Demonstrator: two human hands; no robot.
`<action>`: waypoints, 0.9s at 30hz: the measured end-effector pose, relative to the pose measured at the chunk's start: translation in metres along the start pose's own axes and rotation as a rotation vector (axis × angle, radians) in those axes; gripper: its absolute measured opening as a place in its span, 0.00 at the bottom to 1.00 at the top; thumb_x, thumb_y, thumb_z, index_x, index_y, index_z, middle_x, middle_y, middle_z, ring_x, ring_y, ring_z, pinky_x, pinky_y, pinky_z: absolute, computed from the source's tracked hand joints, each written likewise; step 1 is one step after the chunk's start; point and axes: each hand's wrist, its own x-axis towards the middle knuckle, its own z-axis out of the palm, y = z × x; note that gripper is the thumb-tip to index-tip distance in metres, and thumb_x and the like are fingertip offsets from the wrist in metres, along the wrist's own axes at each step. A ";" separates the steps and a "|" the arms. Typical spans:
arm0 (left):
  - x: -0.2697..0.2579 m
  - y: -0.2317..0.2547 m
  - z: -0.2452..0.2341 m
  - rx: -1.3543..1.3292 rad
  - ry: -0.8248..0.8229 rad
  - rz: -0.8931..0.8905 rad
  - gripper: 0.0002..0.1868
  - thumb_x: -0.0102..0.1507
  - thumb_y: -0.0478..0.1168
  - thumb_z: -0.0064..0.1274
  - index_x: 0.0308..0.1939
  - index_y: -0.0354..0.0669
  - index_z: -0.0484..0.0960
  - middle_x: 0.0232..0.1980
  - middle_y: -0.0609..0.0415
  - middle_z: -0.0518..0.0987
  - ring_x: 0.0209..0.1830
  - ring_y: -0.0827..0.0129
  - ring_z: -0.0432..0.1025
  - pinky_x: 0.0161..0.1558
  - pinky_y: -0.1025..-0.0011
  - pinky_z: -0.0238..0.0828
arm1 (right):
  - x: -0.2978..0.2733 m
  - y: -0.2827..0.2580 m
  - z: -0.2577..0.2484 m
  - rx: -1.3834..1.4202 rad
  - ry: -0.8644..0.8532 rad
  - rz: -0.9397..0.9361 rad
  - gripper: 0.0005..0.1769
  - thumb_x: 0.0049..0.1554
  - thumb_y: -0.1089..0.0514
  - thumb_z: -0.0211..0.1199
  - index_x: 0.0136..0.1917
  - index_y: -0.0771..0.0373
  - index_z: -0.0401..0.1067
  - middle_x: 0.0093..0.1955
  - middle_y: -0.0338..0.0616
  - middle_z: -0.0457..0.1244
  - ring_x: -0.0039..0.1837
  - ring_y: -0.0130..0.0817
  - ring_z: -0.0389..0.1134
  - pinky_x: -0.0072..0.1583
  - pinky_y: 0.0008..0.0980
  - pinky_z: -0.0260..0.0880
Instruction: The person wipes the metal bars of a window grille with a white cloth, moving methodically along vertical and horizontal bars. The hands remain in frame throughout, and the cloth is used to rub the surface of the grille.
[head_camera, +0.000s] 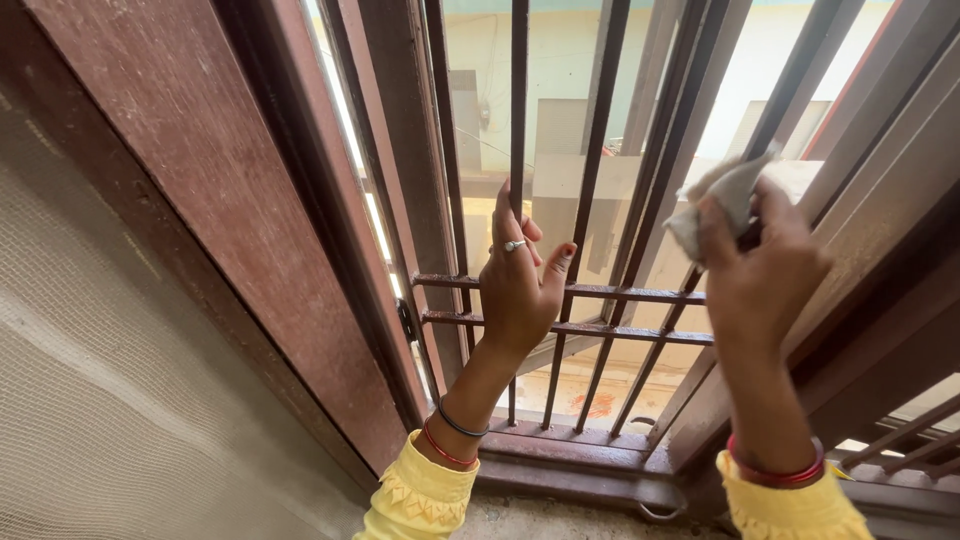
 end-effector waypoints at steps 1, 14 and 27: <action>0.001 0.000 -0.001 0.003 -0.007 -0.003 0.51 0.66 0.46 0.59 0.79 0.29 0.40 0.39 0.53 0.70 0.27 0.73 0.67 0.25 0.77 0.68 | 0.007 -0.001 0.000 0.003 0.009 -0.006 0.19 0.69 0.55 0.68 0.65 0.72 0.74 0.54 0.54 0.70 0.50 0.37 0.75 0.49 0.28 0.75; -0.003 -0.006 -0.003 -0.194 -0.039 -0.012 0.50 0.69 0.59 0.49 0.82 0.34 0.43 0.43 0.58 0.70 0.34 0.77 0.67 0.33 0.81 0.71 | 0.101 -0.010 -0.013 -0.242 0.229 -0.556 0.07 0.61 0.66 0.65 0.51 0.73 0.71 0.44 0.52 0.67 0.46 0.42 0.72 0.51 0.36 0.72; -0.006 -0.002 -0.009 -0.237 -0.051 -0.014 0.49 0.70 0.62 0.46 0.84 0.42 0.42 0.43 0.60 0.68 0.35 0.78 0.65 0.35 0.82 0.69 | -0.021 0.017 0.010 -0.295 -0.099 -0.087 0.16 0.69 0.53 0.69 0.50 0.70 0.73 0.37 0.50 0.67 0.35 0.38 0.69 0.41 0.35 0.71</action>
